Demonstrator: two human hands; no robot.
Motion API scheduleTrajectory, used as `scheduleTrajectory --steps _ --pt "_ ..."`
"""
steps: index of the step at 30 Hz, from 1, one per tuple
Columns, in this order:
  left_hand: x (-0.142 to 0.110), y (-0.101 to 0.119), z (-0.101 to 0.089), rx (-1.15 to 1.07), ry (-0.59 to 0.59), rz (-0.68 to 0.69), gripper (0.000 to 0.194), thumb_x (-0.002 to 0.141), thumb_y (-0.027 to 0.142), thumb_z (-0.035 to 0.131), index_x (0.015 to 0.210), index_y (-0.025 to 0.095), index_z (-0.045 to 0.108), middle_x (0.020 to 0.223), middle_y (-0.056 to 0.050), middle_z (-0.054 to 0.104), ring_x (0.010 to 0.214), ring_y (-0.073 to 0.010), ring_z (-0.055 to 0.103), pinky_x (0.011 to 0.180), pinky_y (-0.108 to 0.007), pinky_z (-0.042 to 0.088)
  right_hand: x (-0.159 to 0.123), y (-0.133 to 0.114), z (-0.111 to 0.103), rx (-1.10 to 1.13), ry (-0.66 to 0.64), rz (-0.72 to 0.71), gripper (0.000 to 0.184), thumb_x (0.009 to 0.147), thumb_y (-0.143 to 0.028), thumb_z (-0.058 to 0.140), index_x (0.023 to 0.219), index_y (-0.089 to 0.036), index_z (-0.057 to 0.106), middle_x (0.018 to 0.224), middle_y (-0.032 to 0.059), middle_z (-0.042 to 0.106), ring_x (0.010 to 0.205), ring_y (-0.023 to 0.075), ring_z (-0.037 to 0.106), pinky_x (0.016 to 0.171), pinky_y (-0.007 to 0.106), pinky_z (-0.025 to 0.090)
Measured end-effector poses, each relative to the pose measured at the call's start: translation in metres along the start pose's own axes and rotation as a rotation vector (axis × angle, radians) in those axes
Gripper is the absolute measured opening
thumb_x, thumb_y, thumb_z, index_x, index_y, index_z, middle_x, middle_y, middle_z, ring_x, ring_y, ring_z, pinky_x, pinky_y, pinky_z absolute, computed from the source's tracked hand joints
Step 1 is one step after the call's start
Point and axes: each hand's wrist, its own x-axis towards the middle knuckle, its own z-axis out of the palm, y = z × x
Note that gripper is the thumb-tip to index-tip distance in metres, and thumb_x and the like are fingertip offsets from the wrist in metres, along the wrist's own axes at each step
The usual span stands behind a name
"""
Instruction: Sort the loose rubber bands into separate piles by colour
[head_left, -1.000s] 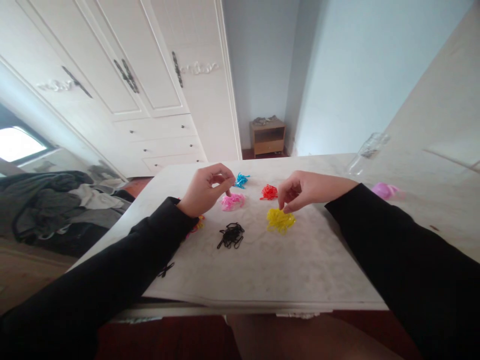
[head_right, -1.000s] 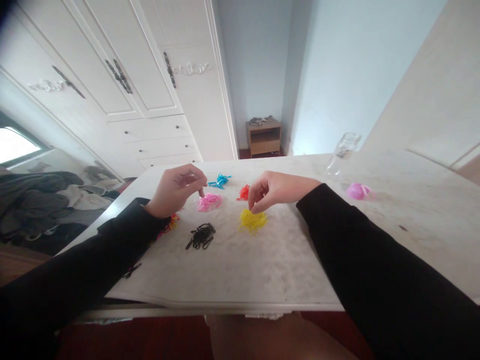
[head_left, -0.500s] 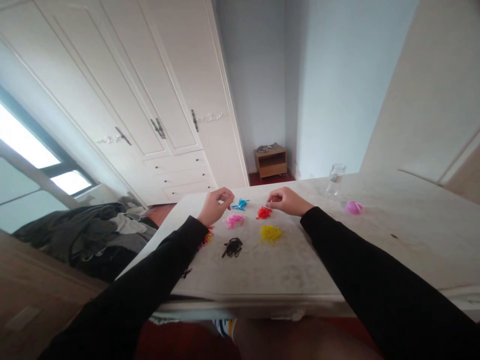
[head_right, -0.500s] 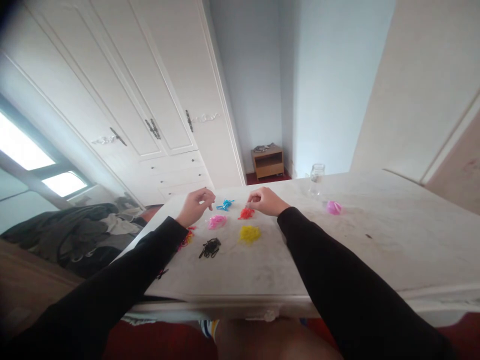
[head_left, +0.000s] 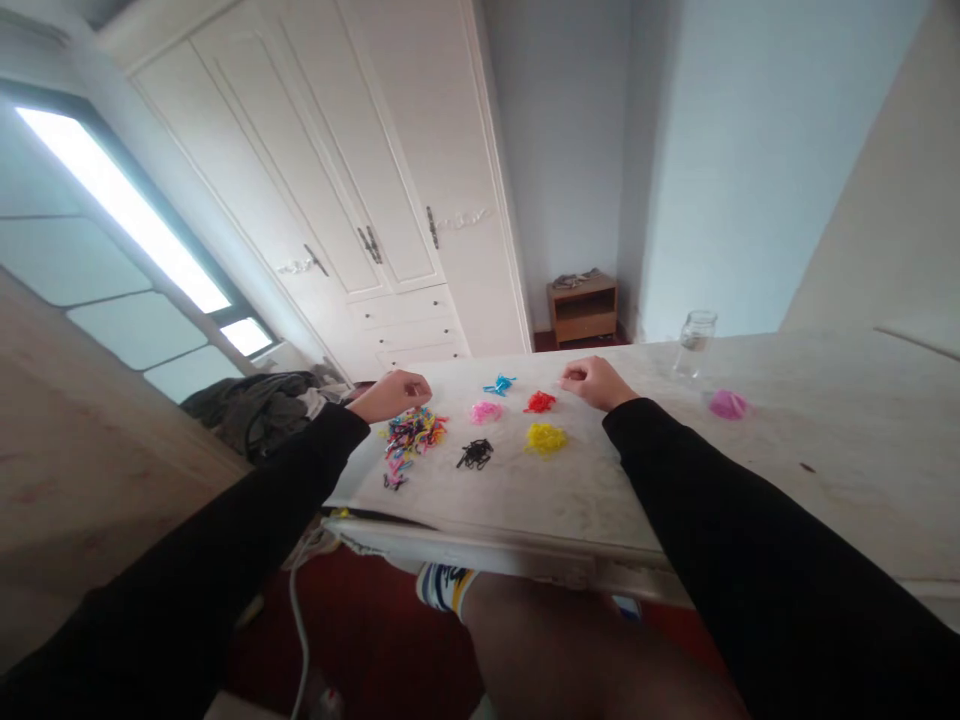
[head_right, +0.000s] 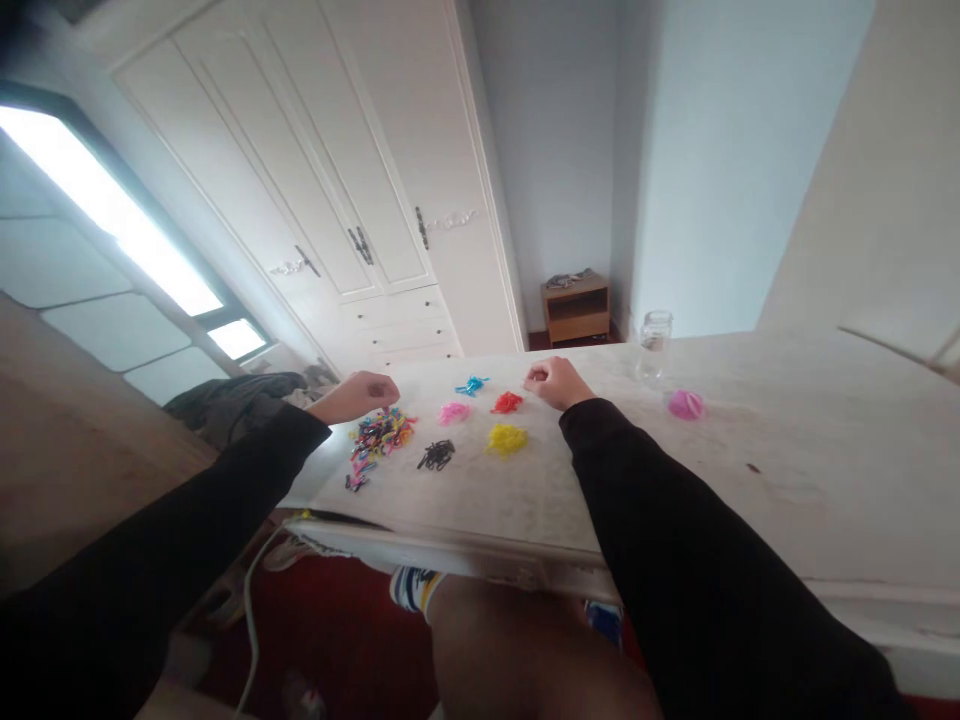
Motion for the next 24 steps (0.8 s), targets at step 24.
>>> scheduleTrajectory --steps 24 --pt "-0.024 -0.033 -0.003 -0.089 -0.085 0.056 0.026 0.077 0.04 0.07 0.077 0.014 0.072 0.068 -0.003 0.07 0.063 -0.0141 0.059 0.06 -0.024 0.043 -0.004 0.004 0.001 -0.04 -0.002 0.063 0.052 0.07 -0.066 0.065 0.058 -0.015 0.065 0.054 0.002 0.052 0.059 0.0154 0.044 0.059 0.031 0.032"
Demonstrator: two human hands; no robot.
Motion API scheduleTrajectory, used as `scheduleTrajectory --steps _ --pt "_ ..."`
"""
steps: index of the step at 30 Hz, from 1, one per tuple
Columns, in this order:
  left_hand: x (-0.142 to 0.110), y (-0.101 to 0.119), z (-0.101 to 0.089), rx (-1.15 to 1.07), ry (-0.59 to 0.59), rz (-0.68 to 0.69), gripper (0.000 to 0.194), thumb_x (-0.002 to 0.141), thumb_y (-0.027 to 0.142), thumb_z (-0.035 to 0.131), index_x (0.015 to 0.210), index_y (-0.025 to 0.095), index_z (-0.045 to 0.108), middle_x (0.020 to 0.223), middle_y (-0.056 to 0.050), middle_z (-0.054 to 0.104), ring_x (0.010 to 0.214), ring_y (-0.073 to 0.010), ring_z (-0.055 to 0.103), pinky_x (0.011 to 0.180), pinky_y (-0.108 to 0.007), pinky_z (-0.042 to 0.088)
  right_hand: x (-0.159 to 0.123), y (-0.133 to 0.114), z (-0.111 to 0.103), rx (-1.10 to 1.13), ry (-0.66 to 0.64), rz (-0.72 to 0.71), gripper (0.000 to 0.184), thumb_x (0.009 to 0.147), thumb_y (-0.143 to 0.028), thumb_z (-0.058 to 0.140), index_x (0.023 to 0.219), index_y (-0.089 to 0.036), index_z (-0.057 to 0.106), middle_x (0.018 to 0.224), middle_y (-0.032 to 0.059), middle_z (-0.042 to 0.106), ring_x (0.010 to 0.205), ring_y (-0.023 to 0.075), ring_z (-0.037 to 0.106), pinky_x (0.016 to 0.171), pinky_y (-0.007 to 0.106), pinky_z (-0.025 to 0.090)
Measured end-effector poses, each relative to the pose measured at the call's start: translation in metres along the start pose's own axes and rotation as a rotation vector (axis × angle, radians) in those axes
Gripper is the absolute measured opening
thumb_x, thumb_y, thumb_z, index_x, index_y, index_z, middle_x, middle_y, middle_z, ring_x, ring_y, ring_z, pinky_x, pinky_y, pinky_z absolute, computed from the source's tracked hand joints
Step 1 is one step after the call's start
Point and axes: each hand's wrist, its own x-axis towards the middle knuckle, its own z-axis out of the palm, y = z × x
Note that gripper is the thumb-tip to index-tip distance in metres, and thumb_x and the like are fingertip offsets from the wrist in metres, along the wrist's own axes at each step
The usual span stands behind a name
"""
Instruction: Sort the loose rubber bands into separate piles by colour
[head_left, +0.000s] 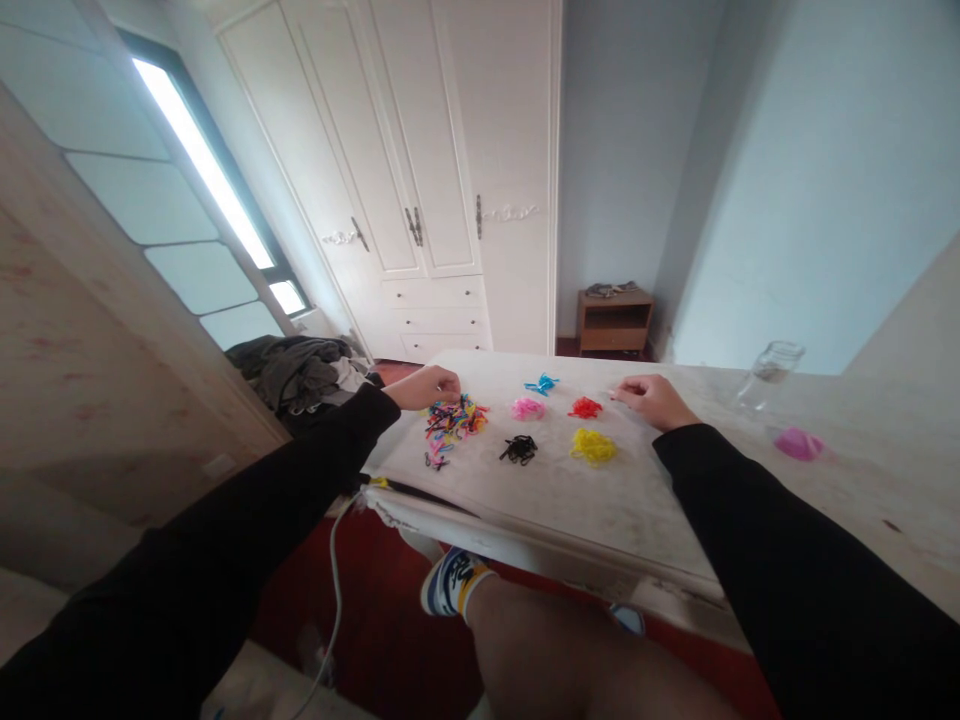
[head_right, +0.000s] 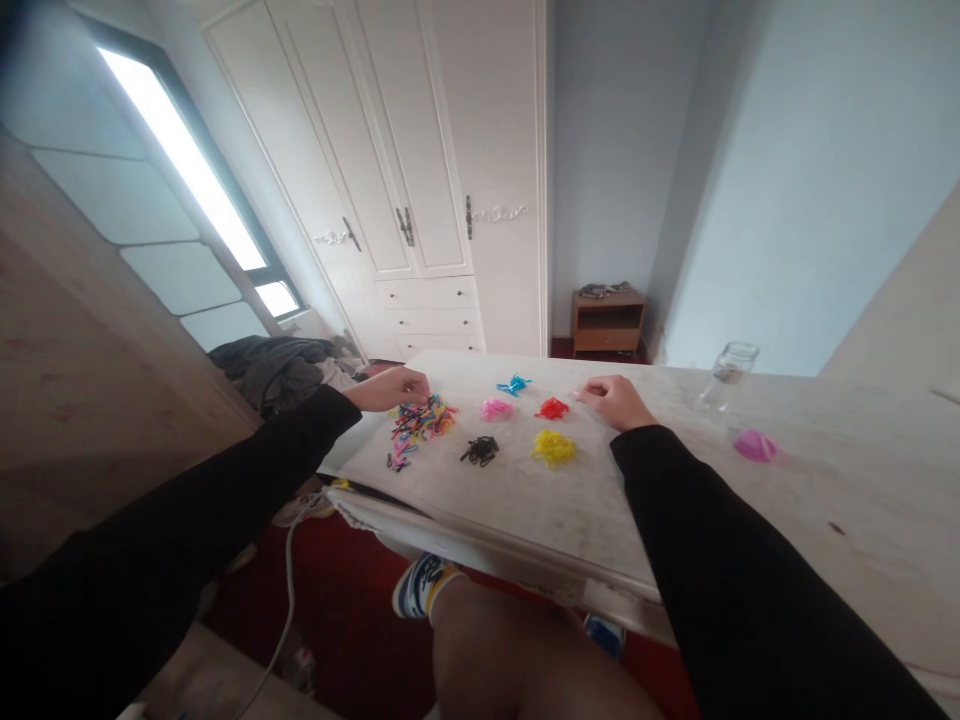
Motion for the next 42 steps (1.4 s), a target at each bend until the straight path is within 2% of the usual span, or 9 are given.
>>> scheduleTrajectory --steps 7,12,18,20,22,27,31,35,42 --pt "-0.001 0.0 0.007 -0.056 -0.027 -0.018 0.026 0.075 0.039 0.071 0.078 0.013 0.071 0.071 -0.005 0.072 0.064 -0.0145 0.062 0.06 -0.024 0.046 0.001 -0.002 0.001 -0.022 -0.027 0.0 0.052 0.071 -0.066 0.065 0.059 -0.015 0.065 0.054 0.002 0.052 0.058 0.0152 0.043 0.058 0.032 0.031" --pt "0.0 -0.001 0.005 -0.089 -0.012 -0.037 0.022 0.072 0.031 0.072 0.083 0.012 0.071 0.07 -0.005 0.072 0.063 -0.0144 0.063 0.059 -0.023 0.047 0.0 -0.002 0.001 -0.013 -0.051 0.004 0.051 0.072 -0.065 0.066 0.062 -0.014 0.068 0.056 0.0022 0.053 0.06 0.0158 0.045 0.059 0.032 0.032" --pt "-0.002 0.0 -0.001 0.008 -0.042 -0.015 0.024 0.071 0.027 0.072 0.09 0.012 0.077 0.076 -0.005 0.074 0.068 -0.0145 0.065 0.061 -0.022 0.046 0.001 0.0 0.0 -0.02 -0.059 -0.013 0.053 0.072 -0.066 0.066 0.062 -0.014 0.068 0.056 0.0024 0.054 0.058 0.0153 0.045 0.059 0.032 0.032" --pt "-0.004 0.0 -0.002 0.055 -0.017 -0.008 0.024 0.07 0.026 0.073 0.089 0.013 0.078 0.08 -0.006 0.075 0.07 -0.0146 0.066 0.062 -0.021 0.047 0.001 0.002 0.0 -0.022 -0.053 -0.022 0.053 0.073 -0.066 0.066 0.062 -0.015 0.068 0.056 0.0022 0.054 0.058 0.0153 0.045 0.059 0.032 0.032" --pt "-0.006 0.0 -0.001 0.098 -0.004 -0.011 0.022 0.07 0.027 0.073 0.087 0.013 0.078 0.082 -0.006 0.076 0.071 -0.0141 0.066 0.063 -0.022 0.047 0.002 0.005 -0.001 -0.017 -0.044 -0.032 0.053 0.072 -0.067 0.065 0.062 -0.015 0.068 0.057 0.0022 0.055 0.059 0.0156 0.046 0.059 0.032 0.033" --pt "-0.008 0.002 0.005 0.171 -0.078 -0.032 0.021 0.074 0.033 0.073 0.08 0.014 0.077 0.08 -0.005 0.076 0.07 -0.0138 0.065 0.065 -0.022 0.047 0.005 0.008 0.0 -0.032 -0.036 -0.048 0.054 0.072 -0.068 0.064 0.062 -0.015 0.069 0.056 0.002 0.055 0.059 0.0162 0.047 0.058 0.031 0.033" --pt "-0.009 0.004 0.008 0.214 -0.071 -0.041 0.019 0.076 0.03 0.069 0.081 0.014 0.077 0.081 -0.005 0.076 0.07 -0.014 0.065 0.066 -0.022 0.047 0.005 0.009 0.0 -0.037 -0.03 -0.041 0.054 0.071 -0.068 0.064 0.062 -0.015 0.07 0.055 0.0021 0.054 0.059 0.0162 0.047 0.058 0.031 0.033" --pt "-0.009 0.001 0.003 0.217 -0.059 -0.018 0.019 0.079 0.028 0.063 0.083 0.014 0.076 0.085 -0.005 0.076 0.073 -0.0138 0.065 0.069 -0.022 0.048 0.005 0.007 -0.001 -0.022 -0.042 -0.023 0.055 0.07 -0.069 0.064 0.063 -0.015 0.071 0.056 0.0029 0.056 0.059 0.0163 0.047 0.059 0.032 0.033" --pt "-0.008 -0.013 -0.008 0.193 -0.015 -0.055 0.023 0.075 0.037 0.069 0.08 0.014 0.072 0.072 -0.003 0.071 0.067 -0.0151 0.063 0.063 -0.024 0.045 0.005 0.007 -0.001 -0.001 -0.057 -0.009 0.055 0.069 -0.07 0.063 0.06 -0.016 0.068 0.054 0.0019 0.052 0.058 0.0158 0.045 0.059 0.032 0.031"
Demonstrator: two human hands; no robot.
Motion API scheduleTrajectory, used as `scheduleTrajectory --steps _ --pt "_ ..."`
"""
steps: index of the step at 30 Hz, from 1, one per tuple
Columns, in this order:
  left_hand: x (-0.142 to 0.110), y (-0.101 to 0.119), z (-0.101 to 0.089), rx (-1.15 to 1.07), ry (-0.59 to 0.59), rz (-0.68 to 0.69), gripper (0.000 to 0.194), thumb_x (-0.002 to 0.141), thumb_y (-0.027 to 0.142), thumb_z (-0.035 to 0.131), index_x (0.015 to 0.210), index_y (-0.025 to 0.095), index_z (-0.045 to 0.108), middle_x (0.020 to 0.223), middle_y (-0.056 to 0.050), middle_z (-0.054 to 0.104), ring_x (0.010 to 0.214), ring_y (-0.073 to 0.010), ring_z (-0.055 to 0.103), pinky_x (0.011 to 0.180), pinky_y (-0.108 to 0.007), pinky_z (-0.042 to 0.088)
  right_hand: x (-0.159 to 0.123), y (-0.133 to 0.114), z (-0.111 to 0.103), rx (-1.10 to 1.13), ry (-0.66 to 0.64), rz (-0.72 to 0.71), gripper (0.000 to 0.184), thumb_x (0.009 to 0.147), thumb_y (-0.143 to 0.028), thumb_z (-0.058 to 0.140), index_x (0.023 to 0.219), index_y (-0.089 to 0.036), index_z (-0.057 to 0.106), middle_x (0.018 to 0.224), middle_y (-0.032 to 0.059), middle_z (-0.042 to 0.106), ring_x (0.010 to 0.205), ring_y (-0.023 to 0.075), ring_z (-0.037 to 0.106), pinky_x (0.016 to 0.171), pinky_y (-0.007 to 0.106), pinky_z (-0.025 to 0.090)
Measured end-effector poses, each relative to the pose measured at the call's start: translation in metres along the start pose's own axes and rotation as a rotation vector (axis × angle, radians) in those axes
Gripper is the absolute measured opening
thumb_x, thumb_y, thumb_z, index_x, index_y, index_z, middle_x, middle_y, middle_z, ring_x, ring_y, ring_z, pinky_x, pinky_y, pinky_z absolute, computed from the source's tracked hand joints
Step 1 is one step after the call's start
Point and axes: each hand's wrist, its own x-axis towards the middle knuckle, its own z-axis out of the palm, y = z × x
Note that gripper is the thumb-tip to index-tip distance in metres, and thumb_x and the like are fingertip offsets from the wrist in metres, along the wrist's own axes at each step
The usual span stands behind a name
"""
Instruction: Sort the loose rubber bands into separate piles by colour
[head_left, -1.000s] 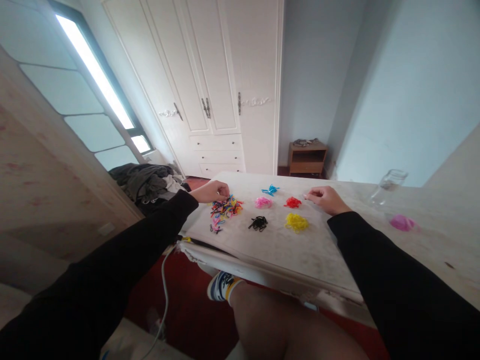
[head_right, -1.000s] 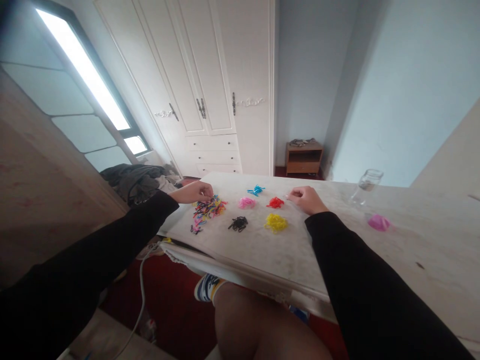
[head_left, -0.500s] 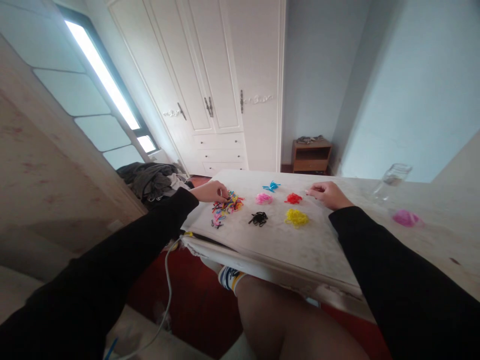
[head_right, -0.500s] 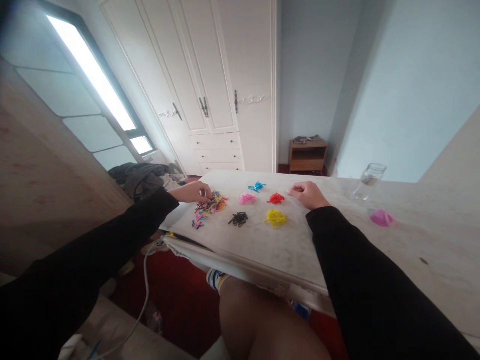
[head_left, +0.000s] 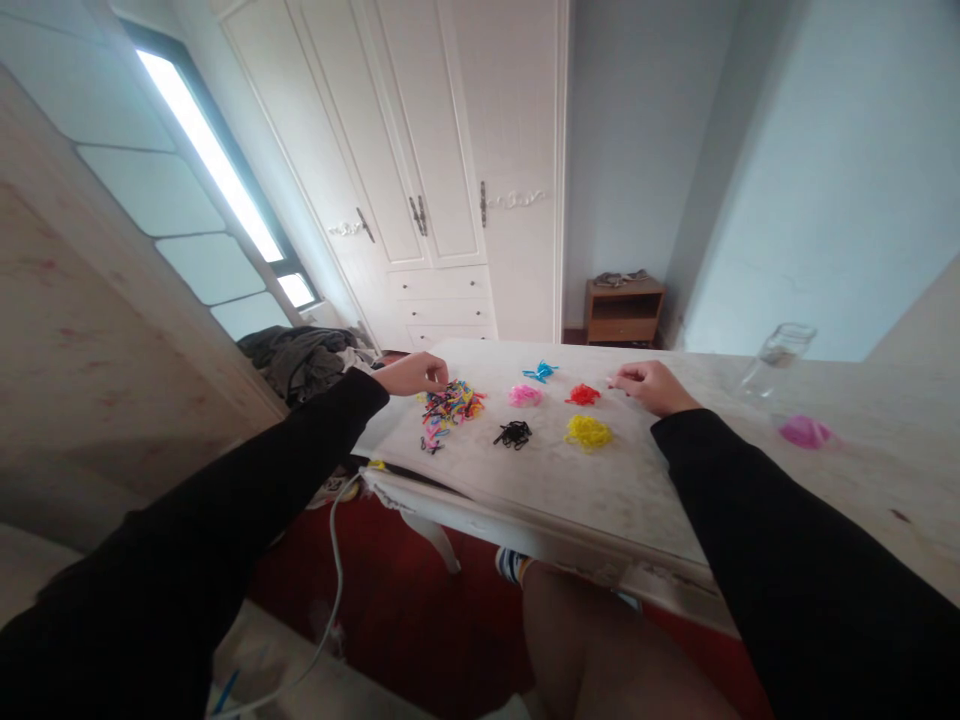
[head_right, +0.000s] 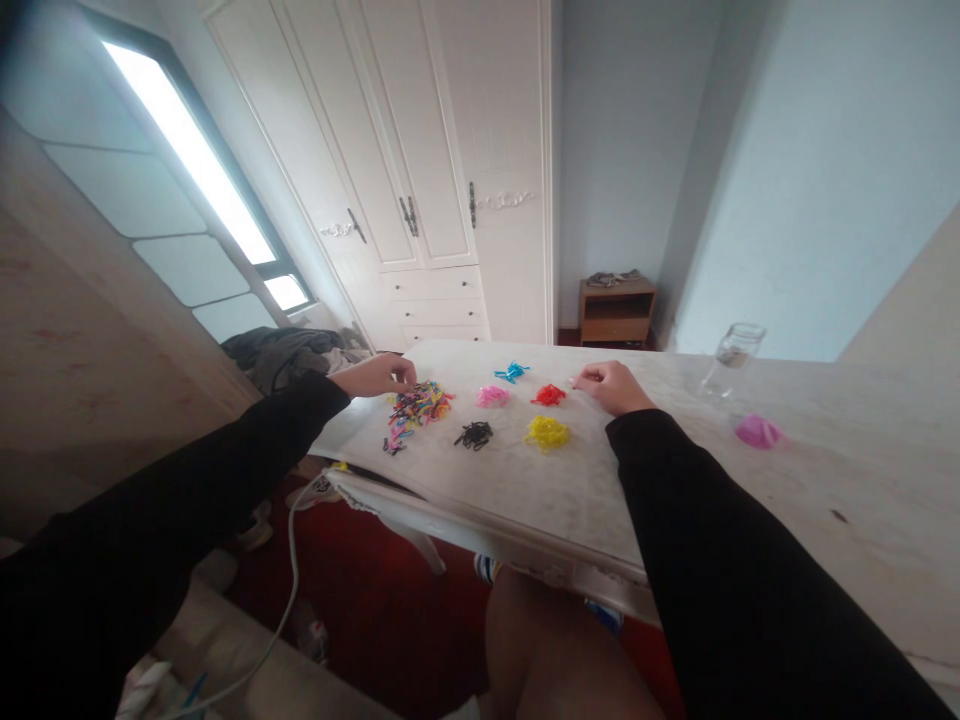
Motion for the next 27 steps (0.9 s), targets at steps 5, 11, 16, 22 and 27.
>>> scheduleTrajectory --steps 5,11,16,22,27 --pt "0.002 -0.004 -0.002 -0.051 -0.13 -0.053 0.032 0.071 0.041 0.073 0.089 0.015 0.073 0.073 -0.003 0.073 0.065 -0.0156 0.064 0.061 -0.024 0.046 0.001 0.004 0.002 0.009 -0.013 0.007 0.052 0.07 -0.066 0.063 0.064 -0.015 0.071 0.054 0.0021 0.054 0.058 0.0162 0.046 0.058 0.032 0.031" --pt "0.007 0.004 -0.006 0.043 -0.131 -0.034 0.032 0.074 0.04 0.071 0.093 0.016 0.078 0.087 -0.006 0.077 0.077 -0.0172 0.067 0.067 -0.024 0.047 0.0 0.003 0.001 0.017 -0.019 0.01 0.053 0.069 -0.066 0.063 0.062 -0.015 0.071 0.052 0.0015 0.052 0.057 0.0155 0.045 0.058 0.032 0.031" --pt "0.011 0.012 0.004 0.147 -0.112 -0.029 0.024 0.076 0.035 0.07 0.089 0.017 0.08 0.087 -0.004 0.078 0.073 -0.0149 0.065 0.067 -0.023 0.045 0.0 0.001 0.001 0.021 -0.03 0.01 0.055 0.068 -0.069 0.063 0.062 -0.015 0.071 0.052 0.0011 0.05 0.057 0.0157 0.045 0.058 0.032 0.031" --pt "0.008 0.014 0.005 0.181 -0.033 -0.039 0.021 0.077 0.034 0.067 0.081 0.015 0.077 0.08 -0.005 0.075 0.072 -0.0154 0.063 0.066 -0.024 0.043 0.0 0.002 0.001 0.022 -0.04 0.012 0.055 0.069 -0.069 0.062 0.063 -0.015 0.07 0.054 0.0016 0.052 0.058 0.0155 0.046 0.058 0.032 0.031" --pt "0.009 0.011 0.001 0.131 0.014 -0.055 0.021 0.076 0.033 0.065 0.079 0.015 0.074 0.074 -0.004 0.072 0.069 -0.0153 0.062 0.066 -0.024 0.043 0.0 0.005 0.002 0.021 -0.042 0.012 0.052 0.07 -0.066 0.062 0.065 -0.015 0.072 0.053 0.0017 0.054 0.057 0.0157 0.046 0.057 0.031 0.031"
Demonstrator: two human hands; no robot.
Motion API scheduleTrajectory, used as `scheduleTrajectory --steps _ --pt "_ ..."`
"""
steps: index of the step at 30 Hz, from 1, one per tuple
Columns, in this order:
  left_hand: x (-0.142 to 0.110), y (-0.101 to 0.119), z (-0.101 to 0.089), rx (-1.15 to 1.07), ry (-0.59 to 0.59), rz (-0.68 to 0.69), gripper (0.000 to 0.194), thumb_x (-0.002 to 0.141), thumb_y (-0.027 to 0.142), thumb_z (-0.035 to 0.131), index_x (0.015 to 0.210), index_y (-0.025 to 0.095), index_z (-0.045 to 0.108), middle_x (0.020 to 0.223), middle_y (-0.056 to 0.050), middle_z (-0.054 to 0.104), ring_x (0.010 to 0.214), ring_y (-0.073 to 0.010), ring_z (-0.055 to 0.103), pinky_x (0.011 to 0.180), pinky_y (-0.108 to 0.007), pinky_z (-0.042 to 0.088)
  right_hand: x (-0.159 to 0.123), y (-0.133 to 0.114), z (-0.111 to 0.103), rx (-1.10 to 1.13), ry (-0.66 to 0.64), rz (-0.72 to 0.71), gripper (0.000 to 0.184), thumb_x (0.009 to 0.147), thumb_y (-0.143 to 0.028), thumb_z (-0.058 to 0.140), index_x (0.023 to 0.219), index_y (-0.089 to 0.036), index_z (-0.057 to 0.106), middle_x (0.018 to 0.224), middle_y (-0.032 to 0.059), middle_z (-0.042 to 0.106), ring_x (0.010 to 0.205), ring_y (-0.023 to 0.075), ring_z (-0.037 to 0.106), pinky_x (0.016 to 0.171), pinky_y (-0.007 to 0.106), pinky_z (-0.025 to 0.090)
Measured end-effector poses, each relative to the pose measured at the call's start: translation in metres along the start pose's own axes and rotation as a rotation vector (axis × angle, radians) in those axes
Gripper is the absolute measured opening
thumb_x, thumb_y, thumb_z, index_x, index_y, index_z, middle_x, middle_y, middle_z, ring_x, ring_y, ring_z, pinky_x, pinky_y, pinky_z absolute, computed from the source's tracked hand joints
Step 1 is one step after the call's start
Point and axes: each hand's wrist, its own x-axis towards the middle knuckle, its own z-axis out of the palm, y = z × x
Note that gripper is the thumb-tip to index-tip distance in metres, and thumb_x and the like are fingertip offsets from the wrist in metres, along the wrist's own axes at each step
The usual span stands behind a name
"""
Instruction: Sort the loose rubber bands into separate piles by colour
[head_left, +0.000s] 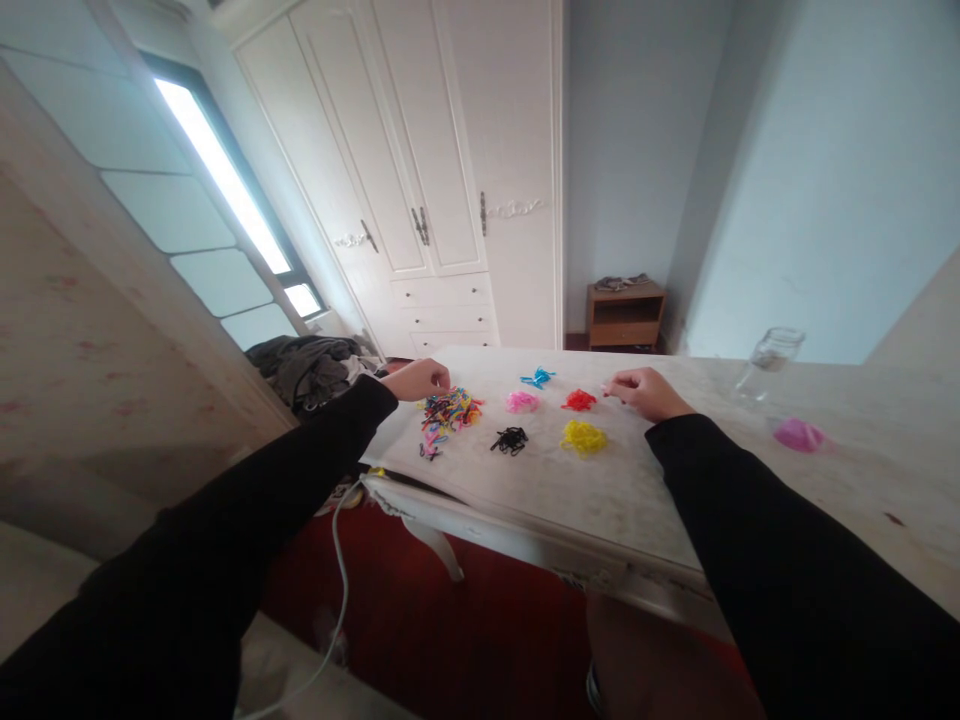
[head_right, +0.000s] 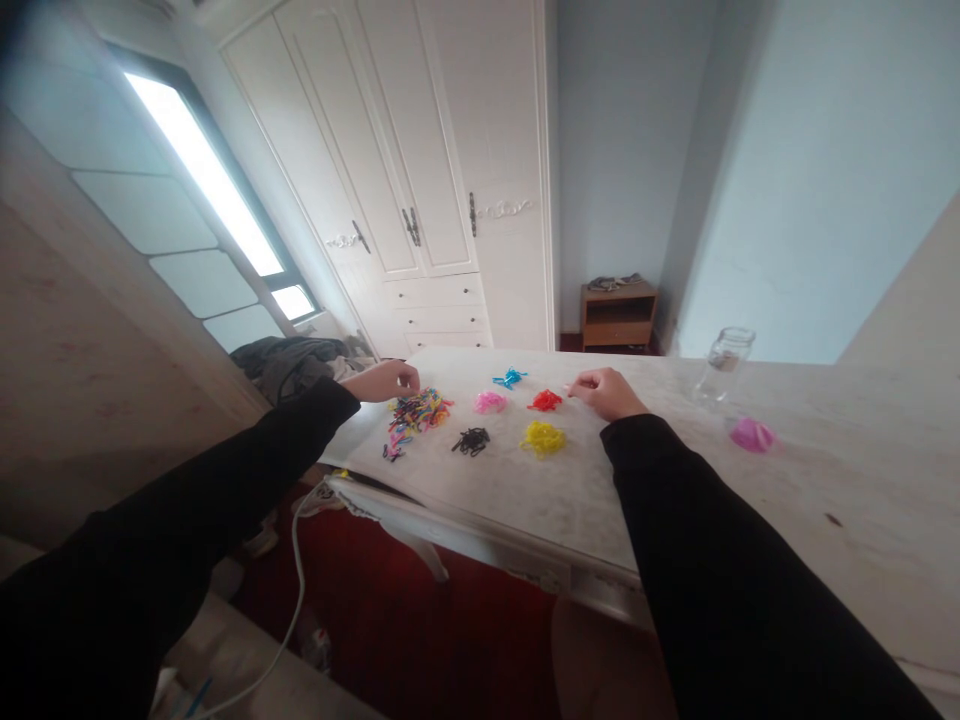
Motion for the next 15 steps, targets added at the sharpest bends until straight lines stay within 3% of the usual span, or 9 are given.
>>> scheduleTrajectory --steps 5,10,15 --pt "0.008 0.005 0.004 -0.022 -0.015 0.011 0.021 0.074 0.035 0.067 0.077 0.015 0.073 0.071 -0.003 0.071 0.065 -0.0144 0.061 0.061 -0.023 0.041 -0.001 -0.001 -0.001 0.019 -0.012 0.005 0.042 0.071 -0.056 0.062 0.065 -0.015 0.072 0.054 0.0015 0.055 0.058 0.0163 0.05 0.059 0.031 0.034" --pt "0.019 0.007 0.009 -0.041 -0.091 0.043 0.028 0.074 0.038 0.069 0.089 0.017 0.077 0.075 -0.003 0.074 0.067 -0.0148 0.064 0.06 -0.022 0.042 0.0 0.0 -0.001 0.021 -0.019 0.01 0.041 0.072 -0.054 0.061 0.067 -0.015 0.074 0.053 0.0009 0.054 0.057 0.0155 0.049 0.057 0.03 0.033" --pt "0.022 -0.005 0.013 -0.024 -0.091 0.014 0.025 0.076 0.041 0.066 0.078 0.016 0.074 0.072 -0.004 0.072 0.066 -0.0157 0.062 0.062 -0.024 0.043 0.001 0.001 0.0 0.022 -0.049 0.021 0.042 0.073 -0.054 0.06 0.069 -0.015 0.074 0.055 0.0012 0.055 0.056 0.0154 0.049 0.056 0.031 0.033"
